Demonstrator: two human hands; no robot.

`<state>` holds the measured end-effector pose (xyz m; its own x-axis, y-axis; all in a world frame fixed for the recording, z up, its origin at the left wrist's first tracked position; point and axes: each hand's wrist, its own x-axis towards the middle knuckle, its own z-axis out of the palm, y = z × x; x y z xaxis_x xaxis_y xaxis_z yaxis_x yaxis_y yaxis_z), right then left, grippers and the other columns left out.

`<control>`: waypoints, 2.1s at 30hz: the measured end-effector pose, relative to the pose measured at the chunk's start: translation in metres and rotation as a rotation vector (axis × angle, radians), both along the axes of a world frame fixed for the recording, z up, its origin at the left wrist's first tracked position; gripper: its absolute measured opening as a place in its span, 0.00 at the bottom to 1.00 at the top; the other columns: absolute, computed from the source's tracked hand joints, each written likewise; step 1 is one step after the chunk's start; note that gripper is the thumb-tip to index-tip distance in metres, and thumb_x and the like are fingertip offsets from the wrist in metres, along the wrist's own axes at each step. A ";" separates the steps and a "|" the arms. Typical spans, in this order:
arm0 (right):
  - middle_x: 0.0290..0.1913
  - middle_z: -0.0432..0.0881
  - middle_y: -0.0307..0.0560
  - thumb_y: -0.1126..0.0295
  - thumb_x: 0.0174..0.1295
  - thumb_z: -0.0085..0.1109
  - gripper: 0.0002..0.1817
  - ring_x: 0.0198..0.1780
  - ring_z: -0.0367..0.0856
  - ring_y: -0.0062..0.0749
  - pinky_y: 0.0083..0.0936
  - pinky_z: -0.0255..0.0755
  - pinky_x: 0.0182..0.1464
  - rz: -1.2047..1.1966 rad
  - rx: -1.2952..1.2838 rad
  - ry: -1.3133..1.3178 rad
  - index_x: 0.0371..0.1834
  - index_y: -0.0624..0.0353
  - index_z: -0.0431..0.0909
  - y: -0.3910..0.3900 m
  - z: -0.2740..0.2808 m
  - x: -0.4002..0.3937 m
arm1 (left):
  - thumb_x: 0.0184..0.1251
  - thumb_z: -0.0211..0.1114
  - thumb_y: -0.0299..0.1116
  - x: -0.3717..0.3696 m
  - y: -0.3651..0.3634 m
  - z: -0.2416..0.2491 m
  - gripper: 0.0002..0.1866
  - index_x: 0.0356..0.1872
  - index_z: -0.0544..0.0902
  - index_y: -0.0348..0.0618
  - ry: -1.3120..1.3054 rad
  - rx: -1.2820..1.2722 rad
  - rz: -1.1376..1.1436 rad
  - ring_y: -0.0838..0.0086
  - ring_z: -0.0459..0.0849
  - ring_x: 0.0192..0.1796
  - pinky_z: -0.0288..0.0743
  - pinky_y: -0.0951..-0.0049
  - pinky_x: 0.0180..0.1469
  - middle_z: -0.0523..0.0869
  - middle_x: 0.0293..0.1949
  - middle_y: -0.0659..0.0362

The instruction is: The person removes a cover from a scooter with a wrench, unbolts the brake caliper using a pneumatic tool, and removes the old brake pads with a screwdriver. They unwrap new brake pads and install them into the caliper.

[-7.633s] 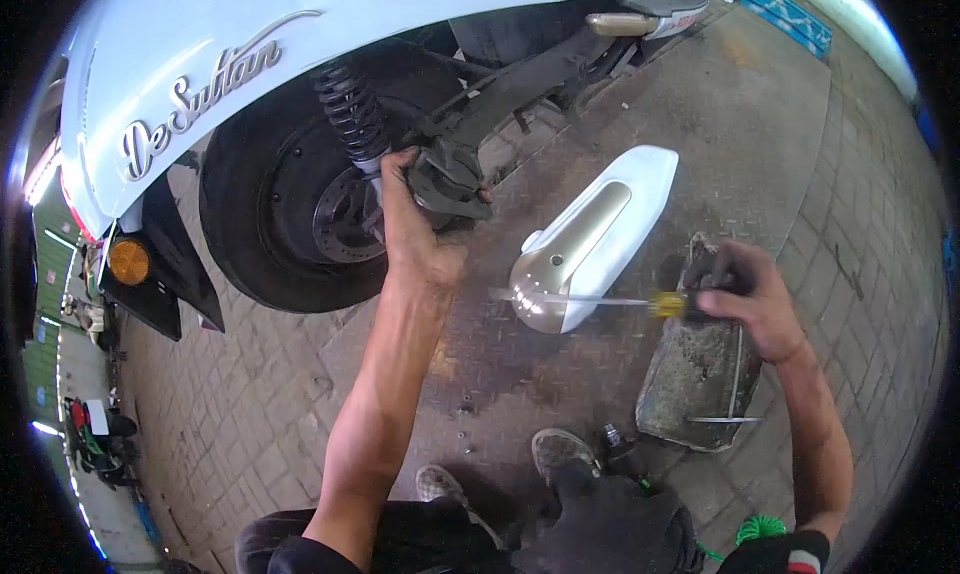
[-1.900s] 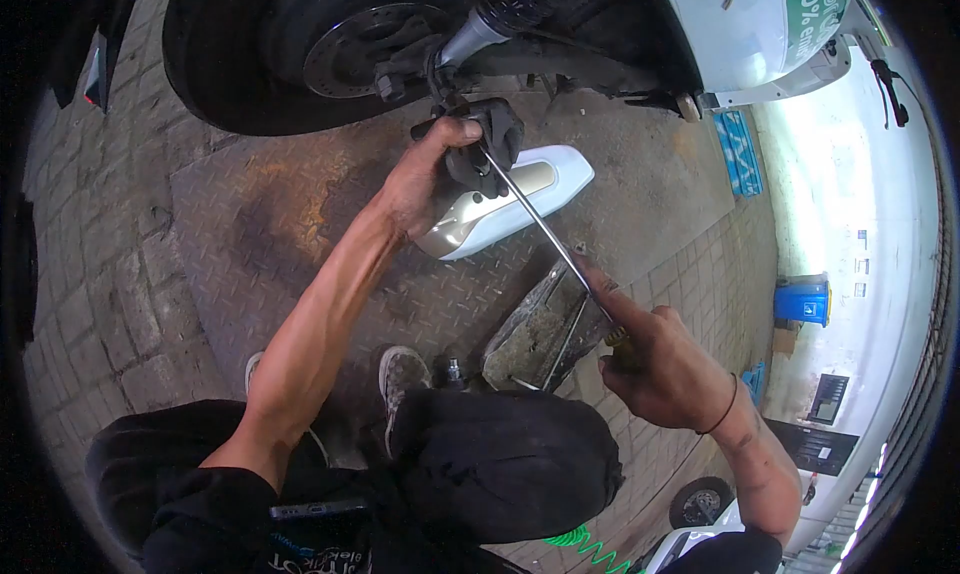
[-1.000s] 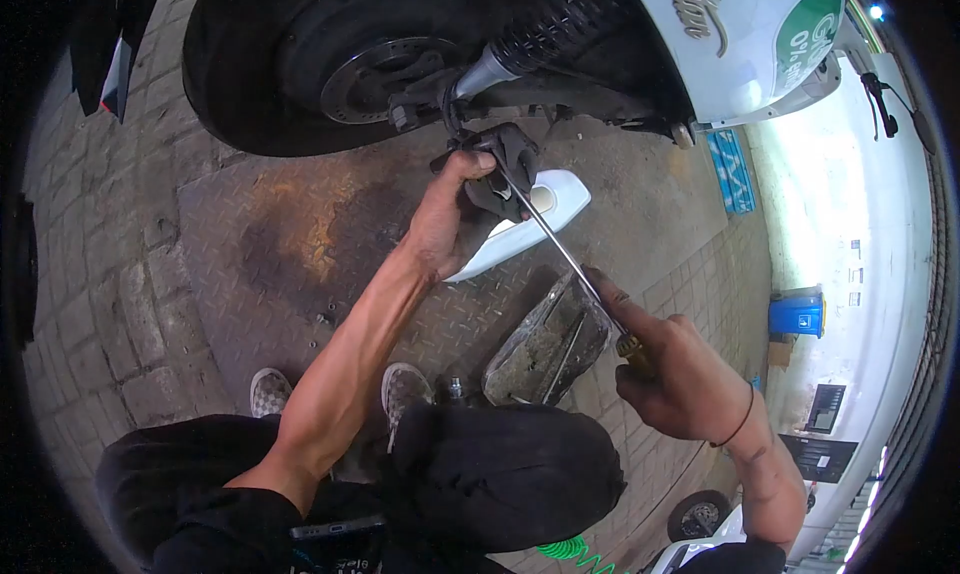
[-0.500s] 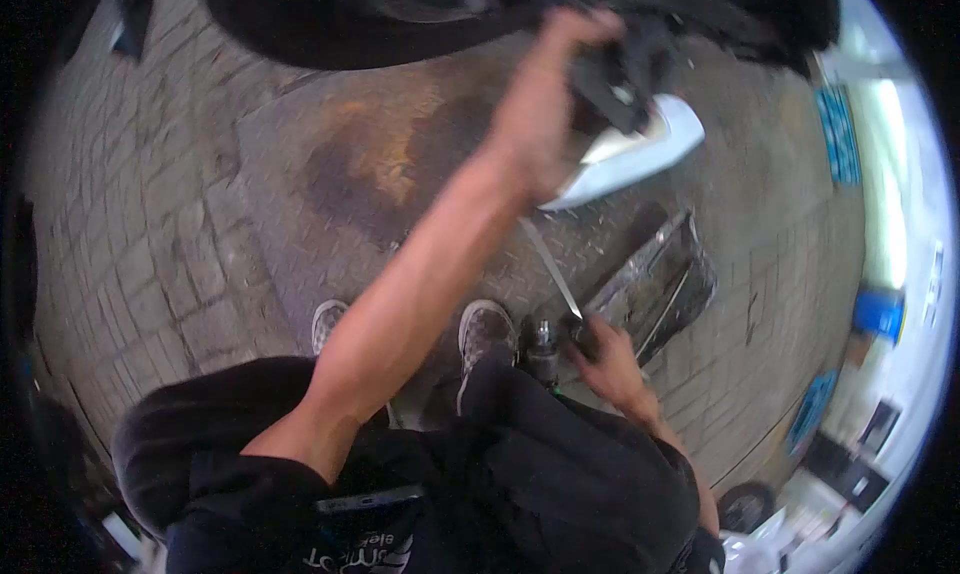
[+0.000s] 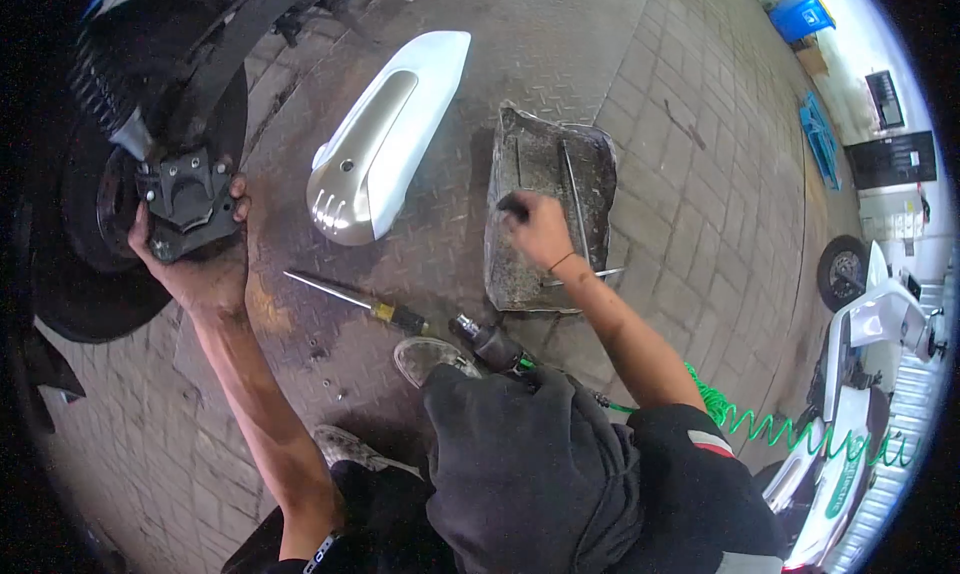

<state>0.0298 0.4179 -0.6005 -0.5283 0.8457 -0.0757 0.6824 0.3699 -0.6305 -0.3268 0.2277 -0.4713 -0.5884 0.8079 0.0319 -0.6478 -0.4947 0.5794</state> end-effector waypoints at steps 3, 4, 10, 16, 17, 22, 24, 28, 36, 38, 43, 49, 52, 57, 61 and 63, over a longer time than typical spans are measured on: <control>0.44 0.88 0.63 0.73 0.59 0.67 0.17 0.46 0.88 0.60 0.48 0.81 0.50 -0.055 0.159 -0.071 0.51 0.65 0.84 0.051 -0.039 0.017 | 0.73 0.55 0.58 0.003 0.003 -0.002 0.33 0.67 0.77 0.42 -0.001 -0.013 0.019 0.50 0.79 0.48 0.75 0.61 0.44 0.81 0.57 0.40; 0.46 0.87 0.65 0.71 0.59 0.67 0.20 0.48 0.87 0.61 0.50 0.80 0.51 -0.088 0.320 -0.124 0.55 0.66 0.82 0.065 -0.056 0.019 | 0.73 0.55 0.58 0.002 0.006 -0.002 0.33 0.66 0.77 0.42 0.010 -0.007 0.025 0.50 0.79 0.48 0.76 0.61 0.44 0.81 0.57 0.40; 0.53 0.85 0.71 0.69 0.61 0.68 0.30 0.56 0.83 0.69 0.52 0.77 0.60 -0.444 0.192 -0.193 0.68 0.65 0.74 0.092 -0.086 0.006 | 0.71 0.53 0.61 0.012 0.012 0.010 0.33 0.58 0.80 0.40 0.007 -0.234 0.147 0.55 0.86 0.39 0.77 0.58 0.38 0.87 0.45 0.49; 0.52 0.87 0.68 0.79 0.61 0.60 0.27 0.55 0.86 0.64 0.50 0.78 0.57 -0.286 0.246 -0.306 0.66 0.67 0.76 0.080 -0.052 -0.003 | 0.68 0.54 0.65 0.009 0.007 0.003 0.35 0.57 0.81 0.41 0.024 -0.246 0.205 0.53 0.85 0.42 0.75 0.56 0.39 0.88 0.45 0.48; 0.52 0.87 0.68 0.79 0.61 0.60 0.27 0.55 0.86 0.64 0.50 0.78 0.57 -0.266 0.248 -0.291 0.66 0.67 0.76 0.084 -0.063 0.004 | 0.68 0.54 0.65 0.009 0.009 0.003 0.35 0.57 0.80 0.42 0.019 -0.210 0.161 0.53 0.85 0.42 0.75 0.57 0.39 0.87 0.45 0.49; 0.47 0.89 0.61 0.80 0.63 0.61 0.16 0.46 0.89 0.49 0.36 0.81 0.51 -0.070 -0.185 0.346 0.54 0.68 0.85 0.067 0.000 -0.019 | 0.68 0.55 0.64 0.013 0.014 0.004 0.34 0.57 0.80 0.42 -0.007 -0.225 0.151 0.55 0.85 0.42 0.74 0.58 0.39 0.87 0.45 0.50; 0.43 0.89 0.57 0.82 0.62 0.63 0.16 0.41 0.88 0.44 0.31 0.81 0.47 0.034 -0.030 0.408 0.54 0.68 0.84 0.053 0.022 -0.049 | 0.69 0.55 0.64 0.014 0.020 0.004 0.34 0.57 0.80 0.43 0.022 -0.224 0.175 0.55 0.85 0.42 0.74 0.58 0.39 0.87 0.45 0.50; 0.39 0.86 0.57 0.74 0.57 0.74 0.13 0.39 0.86 0.50 0.36 0.79 0.44 0.280 0.087 0.259 0.44 0.67 0.87 0.012 0.129 -0.129 | 0.69 0.55 0.62 0.016 0.025 0.007 0.32 0.58 0.80 0.43 0.002 -0.215 0.207 0.55 0.84 0.42 0.75 0.58 0.39 0.87 0.45 0.50; 0.36 0.85 0.61 0.68 0.64 0.69 0.13 0.39 0.85 0.58 0.41 0.77 0.45 0.528 0.013 0.579 0.45 0.68 0.84 -0.029 0.168 -0.220 | 0.69 0.55 0.62 0.019 0.020 0.016 0.32 0.57 0.80 0.42 -0.032 -0.228 0.221 0.57 0.85 0.40 0.75 0.58 0.39 0.87 0.45 0.50; 0.33 0.85 0.61 0.70 0.63 0.70 0.12 0.34 0.84 0.57 0.41 0.76 0.40 0.530 0.087 0.742 0.43 0.68 0.84 -0.036 0.167 -0.234 | 0.70 0.55 0.62 0.017 0.019 0.017 0.32 0.57 0.80 0.42 -0.053 -0.226 0.246 0.57 0.85 0.40 0.75 0.58 0.38 0.87 0.45 0.51; 0.26 0.82 0.63 0.71 0.65 0.70 0.11 0.29 0.82 0.61 0.43 0.73 0.34 0.409 0.095 0.662 0.34 0.69 0.82 -0.043 0.181 -0.242 | 0.71 0.53 0.62 0.013 0.015 0.010 0.31 0.57 0.80 0.43 0.022 -0.209 0.164 0.60 0.86 0.40 0.77 0.60 0.38 0.88 0.45 0.53; 0.24 0.79 0.66 0.70 0.65 0.69 0.15 0.29 0.82 0.64 0.47 0.72 0.35 0.350 0.109 0.598 0.27 0.69 0.77 -0.054 0.187 -0.250 | 0.72 0.55 0.59 0.018 0.017 0.014 0.29 0.55 0.81 0.44 0.022 -0.241 0.219 0.62 0.86 0.43 0.78 0.59 0.41 0.88 0.46 0.55; 0.25 0.80 0.68 0.70 0.64 0.69 0.14 0.30 0.82 0.66 0.50 0.73 0.37 0.352 0.222 0.569 0.28 0.70 0.79 -0.052 0.186 -0.256 | 0.72 0.57 0.58 0.017 0.018 0.012 0.28 0.56 0.80 0.44 0.070 -0.252 0.200 0.65 0.85 0.48 0.78 0.60 0.47 0.87 0.48 0.57; 0.29 0.83 0.69 0.72 0.61 0.69 0.10 0.34 0.84 0.69 0.52 0.75 0.42 0.363 0.220 0.519 0.31 0.70 0.82 -0.049 0.198 -0.265 | 0.71 0.58 0.57 0.021 0.020 0.017 0.27 0.57 0.80 0.44 0.054 -0.303 0.224 0.66 0.83 0.53 0.75 0.61 0.55 0.87 0.50 0.59; 0.31 0.85 0.69 0.74 0.59 0.68 0.08 0.38 0.85 0.69 0.53 0.77 0.46 0.400 0.370 0.425 0.31 0.70 0.83 -0.054 0.207 -0.264 | 0.72 0.58 0.56 0.019 0.024 0.014 0.27 0.58 0.80 0.45 0.104 -0.204 0.188 0.67 0.83 0.56 0.73 0.61 0.61 0.87 0.53 0.59; 0.32 0.85 0.69 0.73 0.60 0.67 0.08 0.39 0.85 0.69 0.53 0.78 0.47 0.380 0.353 0.401 0.31 0.69 0.84 -0.052 0.205 -0.267 | 0.73 0.57 0.56 0.020 0.026 0.013 0.27 0.58 0.80 0.45 0.090 -0.230 0.216 0.67 0.83 0.57 0.72 0.62 0.62 0.87 0.53 0.59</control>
